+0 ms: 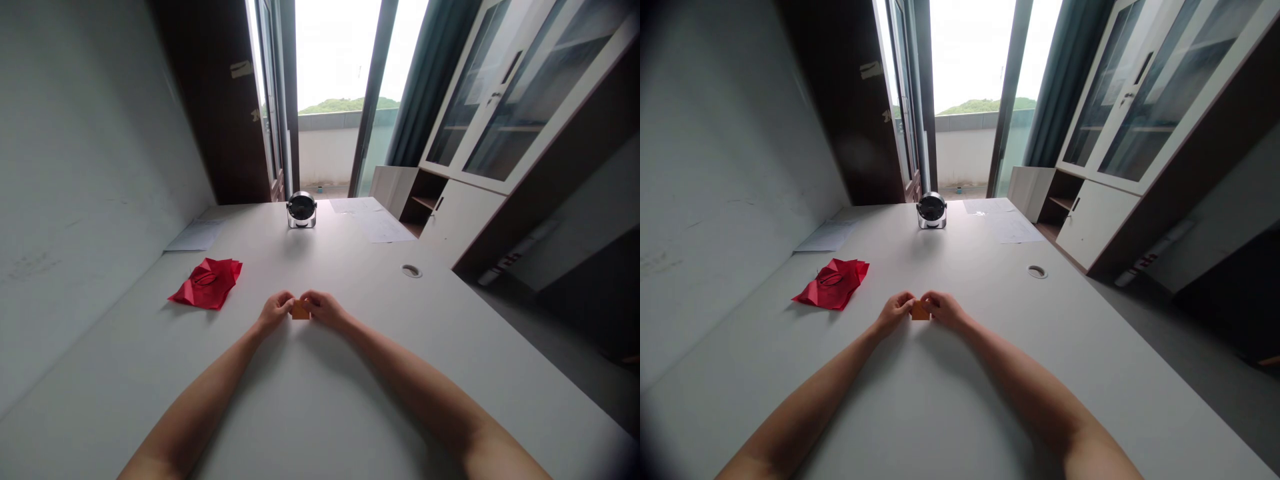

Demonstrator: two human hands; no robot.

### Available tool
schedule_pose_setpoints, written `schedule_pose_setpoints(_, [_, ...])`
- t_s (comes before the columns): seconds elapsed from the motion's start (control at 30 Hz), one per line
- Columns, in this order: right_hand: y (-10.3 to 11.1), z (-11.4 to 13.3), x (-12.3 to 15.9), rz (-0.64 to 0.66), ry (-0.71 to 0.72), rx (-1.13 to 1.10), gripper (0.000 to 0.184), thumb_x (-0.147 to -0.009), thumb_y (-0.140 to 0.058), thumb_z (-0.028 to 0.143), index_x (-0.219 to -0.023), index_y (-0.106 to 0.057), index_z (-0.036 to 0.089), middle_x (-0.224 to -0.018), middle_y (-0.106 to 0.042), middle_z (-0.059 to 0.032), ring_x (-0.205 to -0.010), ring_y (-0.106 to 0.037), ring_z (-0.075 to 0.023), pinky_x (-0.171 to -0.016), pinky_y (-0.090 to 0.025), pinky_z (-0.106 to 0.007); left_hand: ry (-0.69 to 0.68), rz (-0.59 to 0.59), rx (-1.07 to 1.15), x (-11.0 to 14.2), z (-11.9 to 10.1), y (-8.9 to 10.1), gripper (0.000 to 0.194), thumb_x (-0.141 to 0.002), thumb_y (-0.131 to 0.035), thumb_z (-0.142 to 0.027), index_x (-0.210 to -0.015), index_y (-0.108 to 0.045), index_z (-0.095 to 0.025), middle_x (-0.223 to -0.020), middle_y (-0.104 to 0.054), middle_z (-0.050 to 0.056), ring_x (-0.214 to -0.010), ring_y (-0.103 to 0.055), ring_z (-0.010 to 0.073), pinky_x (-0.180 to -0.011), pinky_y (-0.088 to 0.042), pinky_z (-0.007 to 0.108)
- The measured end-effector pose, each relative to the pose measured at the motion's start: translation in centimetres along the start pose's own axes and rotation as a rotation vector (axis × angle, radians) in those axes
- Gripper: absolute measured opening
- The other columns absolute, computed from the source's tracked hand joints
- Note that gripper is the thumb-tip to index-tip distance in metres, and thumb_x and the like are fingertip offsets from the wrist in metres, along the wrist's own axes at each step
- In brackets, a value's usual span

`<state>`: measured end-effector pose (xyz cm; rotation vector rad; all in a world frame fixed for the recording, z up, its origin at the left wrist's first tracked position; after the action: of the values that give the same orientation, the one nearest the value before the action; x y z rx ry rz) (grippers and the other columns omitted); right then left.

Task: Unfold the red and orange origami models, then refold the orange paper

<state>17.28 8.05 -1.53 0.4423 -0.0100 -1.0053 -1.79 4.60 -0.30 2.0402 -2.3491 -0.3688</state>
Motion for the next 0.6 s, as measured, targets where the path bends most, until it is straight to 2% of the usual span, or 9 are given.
schedule_pose_setpoints(0.2, [0.1, 0.4, 0.1, -0.039, -0.005, -0.024, 0.017, -0.087, -0.059, 0.034, -0.092, -0.064, 0.019, -0.066, -0.062, 0.0025, -0.059, -0.051, -0.0111, -0.057, -0.038, -0.022, -0.017, 0.022, -0.012, 0.1, -0.5, -0.1, 0.029, -0.085, -0.064, -0.044, -0.083, -0.065, -0.015, -0.072, -0.06, 0.001, -0.067, -0.054, 0.0135, -0.062, -0.041, 0.023])
schedule_pose_setpoints(0.6, [0.2, 1.3, 0.2, -0.014, 0.0, -0.116, 0.02, -0.086, -0.063, 0.039, -0.086, -0.06, 0.019, -0.065, -0.064, 0.0015, -0.059, -0.056, -0.0129, -0.057, -0.041, -0.024, -0.039, 0.012, -0.104, 0.3, -0.3, -0.2, 0.027, -0.087, -0.063, -0.042, -0.087, -0.069, -0.016, -0.078, -0.068, 0.003, -0.072, -0.059, 0.0154, -0.067, -0.044, 0.024])
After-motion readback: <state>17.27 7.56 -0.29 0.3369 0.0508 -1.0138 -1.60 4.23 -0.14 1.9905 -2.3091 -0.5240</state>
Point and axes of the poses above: each hand's wrist, its own x-axis away from the middle knuckle, its own y-axis out of the back of the hand, z = x × y, the point moved 2 cm from there along -x, towards the middle knuckle
